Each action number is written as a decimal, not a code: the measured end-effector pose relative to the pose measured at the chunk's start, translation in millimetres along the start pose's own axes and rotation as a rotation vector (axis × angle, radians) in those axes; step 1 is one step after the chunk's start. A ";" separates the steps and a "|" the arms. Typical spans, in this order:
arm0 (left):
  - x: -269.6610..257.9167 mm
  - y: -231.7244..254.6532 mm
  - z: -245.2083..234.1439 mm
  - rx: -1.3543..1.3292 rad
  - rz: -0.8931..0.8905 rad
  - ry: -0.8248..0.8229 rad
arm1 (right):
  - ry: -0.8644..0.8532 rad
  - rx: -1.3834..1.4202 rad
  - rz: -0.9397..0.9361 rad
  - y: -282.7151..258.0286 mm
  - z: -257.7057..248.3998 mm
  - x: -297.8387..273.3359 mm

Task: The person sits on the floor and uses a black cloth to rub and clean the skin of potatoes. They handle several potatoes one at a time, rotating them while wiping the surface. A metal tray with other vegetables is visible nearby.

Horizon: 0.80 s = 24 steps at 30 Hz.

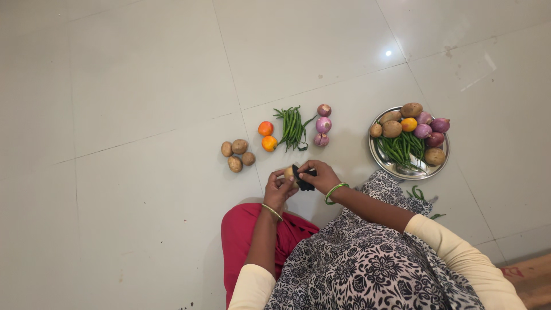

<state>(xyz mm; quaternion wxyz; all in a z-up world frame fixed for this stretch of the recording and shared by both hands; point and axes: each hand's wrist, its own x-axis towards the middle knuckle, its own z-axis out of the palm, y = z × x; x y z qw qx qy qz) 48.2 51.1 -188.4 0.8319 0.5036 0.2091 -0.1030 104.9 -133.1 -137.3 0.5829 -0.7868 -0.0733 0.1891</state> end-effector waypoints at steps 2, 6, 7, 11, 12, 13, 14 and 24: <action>-0.2 0.2 -0.6 0.044 -0.055 -0.054 | 0.023 -0.069 0.005 -3.3 -2.5 -0.7; -5.8 5.5 2.7 0.088 -0.144 -0.173 | 0.026 0.039 0.058 0.7 -8.1 2.2; -8.8 7.5 3.3 0.073 -0.147 -0.198 | 0.010 0.084 0.094 2.9 -9.6 2.9; -16.3 14.5 5.1 -0.043 -0.130 -0.284 | -0.056 0.299 0.207 16.9 -7.3 7.2; -16.8 15.2 5.0 -0.086 -0.119 -0.300 | -0.049 0.270 0.212 21.1 -6.1 9.3; -16.5 15.2 4.8 -0.099 -0.111 -0.282 | -0.043 0.242 0.217 25.0 -4.5 11.4; -15.2 14.8 4.8 -0.112 -0.103 -0.264 | -0.038 0.213 0.222 28.1 -3.4 12.1; -0.8 2.6 -2.7 -0.248 -0.019 -0.043 | -0.173 0.207 0.113 8.5 -3.2 3.4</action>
